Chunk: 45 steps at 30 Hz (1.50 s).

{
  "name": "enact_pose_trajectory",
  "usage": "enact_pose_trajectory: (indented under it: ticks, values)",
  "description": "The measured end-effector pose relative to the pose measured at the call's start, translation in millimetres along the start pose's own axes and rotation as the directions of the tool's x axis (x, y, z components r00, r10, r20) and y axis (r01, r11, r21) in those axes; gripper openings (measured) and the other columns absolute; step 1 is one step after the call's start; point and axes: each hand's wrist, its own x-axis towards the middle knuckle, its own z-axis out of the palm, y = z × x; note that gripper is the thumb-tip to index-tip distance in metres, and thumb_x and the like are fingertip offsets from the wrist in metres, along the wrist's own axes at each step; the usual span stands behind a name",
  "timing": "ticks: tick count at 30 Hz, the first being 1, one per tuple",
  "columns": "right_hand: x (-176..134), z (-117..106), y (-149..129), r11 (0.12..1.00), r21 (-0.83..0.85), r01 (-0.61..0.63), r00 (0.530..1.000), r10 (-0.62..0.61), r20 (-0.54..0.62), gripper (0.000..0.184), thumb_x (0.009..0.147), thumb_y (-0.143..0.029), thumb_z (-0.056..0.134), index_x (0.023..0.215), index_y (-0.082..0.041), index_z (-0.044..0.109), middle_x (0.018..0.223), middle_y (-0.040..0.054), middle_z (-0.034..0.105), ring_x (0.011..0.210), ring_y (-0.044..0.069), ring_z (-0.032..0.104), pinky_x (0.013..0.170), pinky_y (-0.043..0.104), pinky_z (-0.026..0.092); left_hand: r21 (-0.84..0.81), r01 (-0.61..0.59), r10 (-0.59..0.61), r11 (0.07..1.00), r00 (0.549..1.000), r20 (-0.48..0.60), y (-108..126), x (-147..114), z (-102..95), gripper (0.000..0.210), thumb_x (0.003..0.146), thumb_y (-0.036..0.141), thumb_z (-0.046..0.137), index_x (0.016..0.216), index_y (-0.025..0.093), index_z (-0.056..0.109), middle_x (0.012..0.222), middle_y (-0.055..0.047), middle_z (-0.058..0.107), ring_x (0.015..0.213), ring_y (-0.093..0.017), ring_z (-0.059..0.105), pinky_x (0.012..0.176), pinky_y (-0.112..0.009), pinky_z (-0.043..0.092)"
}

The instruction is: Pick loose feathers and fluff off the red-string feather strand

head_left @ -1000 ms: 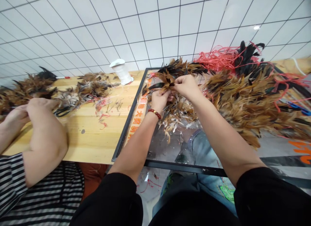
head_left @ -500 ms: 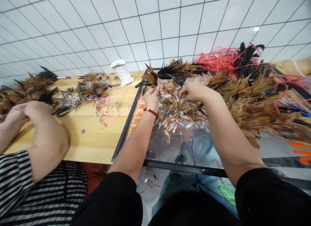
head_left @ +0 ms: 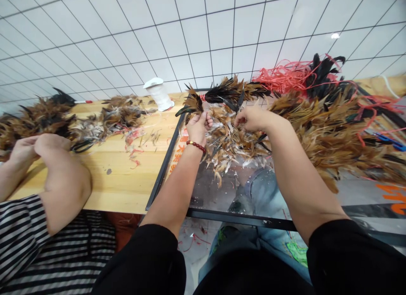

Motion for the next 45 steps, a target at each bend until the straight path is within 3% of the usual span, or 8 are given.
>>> enact_pose_trajectory:
  ticks: [11, 15, 19, 22, 27, 32, 39, 45]
  values:
    - [-2.5, 2.9, -7.0, 0.993, 0.013, -0.120, 0.973, 0.115, 0.200, 0.026, 0.058, -0.002, 0.073, 0.070, -0.024, 0.079, 0.070, 0.0019, 0.072, 0.066, 0.019, 0.063, 0.062, 0.030, 0.044, -0.003, 0.000, 0.000, 1.000, 1.000, -0.002, 3.2, -2.3, 1.6, 0.014, 0.082, 0.018, 0.076, 0.076, 0.014, 0.064, 0.060, 0.004, 0.063, 0.052, -0.004, 0.060, 0.056, -0.016, 0.048]
    - [-16.1, -18.4, -6.1, 0.948, 0.319, -0.016, 1.000, 0.016, 0.002, 0.012, 0.062, -0.014, 0.083, 0.061, -0.021, 0.074, 0.059, -0.0002, 0.066, 0.063, 0.016, 0.060, 0.064, 0.030, 0.045, 0.010, 0.014, -0.014, 1.000, 0.998, 0.055, 2.8, -4.5, 3.4, 0.013, 0.082, 0.020, 0.077, 0.078, 0.014, 0.066, 0.063, 0.003, 0.064, 0.053, -0.004, 0.060, 0.058, -0.017, 0.050]
    - [-19.1, -26.1, -12.4, 0.731, 0.676, 0.096, 0.937, 0.162, -0.309, 0.020, 0.068, -0.031, 0.085, 0.065, -0.019, 0.069, 0.058, 0.0017, 0.064, 0.060, 0.016, 0.060, 0.060, 0.030, 0.047, 0.053, 0.080, -0.089, 0.995, 0.977, 0.195, 4.0, -13.2, 8.2, 0.011, 0.086, 0.018, 0.072, 0.078, 0.013, 0.067, 0.070, -0.001, 0.070, 0.058, -0.006, 0.064, 0.063, -0.019, 0.052]
    - [-7.6, -13.7, -21.5, 0.558, 0.821, 0.124, 0.902, 0.281, -0.328, 0.029, 0.067, -0.037, 0.086, 0.066, -0.019, 0.063, 0.058, 0.0032, 0.064, 0.057, 0.017, 0.062, 0.055, 0.031, 0.049, 0.123, 0.187, -0.219, 0.975, 0.911, 0.351, 6.8, -22.2, 11.1, 0.011, 0.086, 0.019, 0.073, 0.079, 0.013, 0.067, 0.075, -0.004, 0.073, 0.069, -0.009, 0.070, 0.071, -0.021, 0.056]
    - [6.5, 1.0, -35.4, 0.574, 0.813, 0.101, 0.850, 0.374, -0.370, 0.026, 0.068, -0.029, 0.084, 0.066, -0.018, 0.061, 0.060, 0.0035, 0.065, 0.057, 0.017, 0.064, 0.056, 0.030, 0.051, 0.210, 0.285, -0.351, 0.935, 0.821, 0.450, 8.2, -29.3, 12.0, 0.014, 0.084, 0.020, 0.075, 0.077, 0.012, 0.066, 0.077, -0.006, 0.074, 0.074, -0.012, 0.072, 0.075, -0.025, 0.056]
    - [0.1, -6.3, -36.1, 0.384, 0.919, 0.087, 0.903, 0.360, -0.236, 0.021, 0.069, -0.020, 0.085, 0.072, -0.017, 0.064, 0.064, 0.0016, 0.065, 0.057, 0.013, 0.063, 0.055, 0.026, 0.052, 0.099, 0.280, -0.294, 0.955, 0.844, 0.448, 7.8, -28.3, 11.1, 0.015, 0.088, 0.015, 0.070, 0.074, 0.012, 0.065, 0.069, -0.002, 0.068, 0.063, -0.007, 0.066, 0.062, -0.017, 0.052]
    - [-11.5, -7.5, -32.1, 0.099, 0.995, 0.013, 0.998, 0.062, -0.019, 0.036, 0.054, -0.018, 0.094, 0.083, -0.015, 0.073, 0.079, 0.0039, 0.075, 0.070, 0.013, 0.069, 0.062, 0.023, 0.057, -0.046, 0.414, -0.327, 0.909, 0.776, 0.539, 14.6, -35.2, 10.9, 0.020, 0.092, 0.009, 0.061, 0.073, 0.013, 0.063, 0.067, 0.000, 0.063, 0.061, -0.008, 0.064, 0.058, -0.016, 0.052]
    - [-6.6, -5.3, -32.2, 0.201, 0.968, 0.147, 0.978, 0.114, -0.173, 0.027, 0.060, -0.026, 0.092, 0.073, -0.014, 0.071, 0.069, 0.0016, 0.071, 0.064, 0.013, 0.065, 0.061, 0.026, 0.054, -0.028, 0.441, -0.371, 0.897, 0.786, 0.494, 14.8, -34.8, 12.1, 0.022, 0.095, 0.010, 0.054, 0.076, 0.013, 0.065, 0.069, -0.001, 0.066, 0.062, -0.008, 0.065, 0.059, -0.016, 0.051]
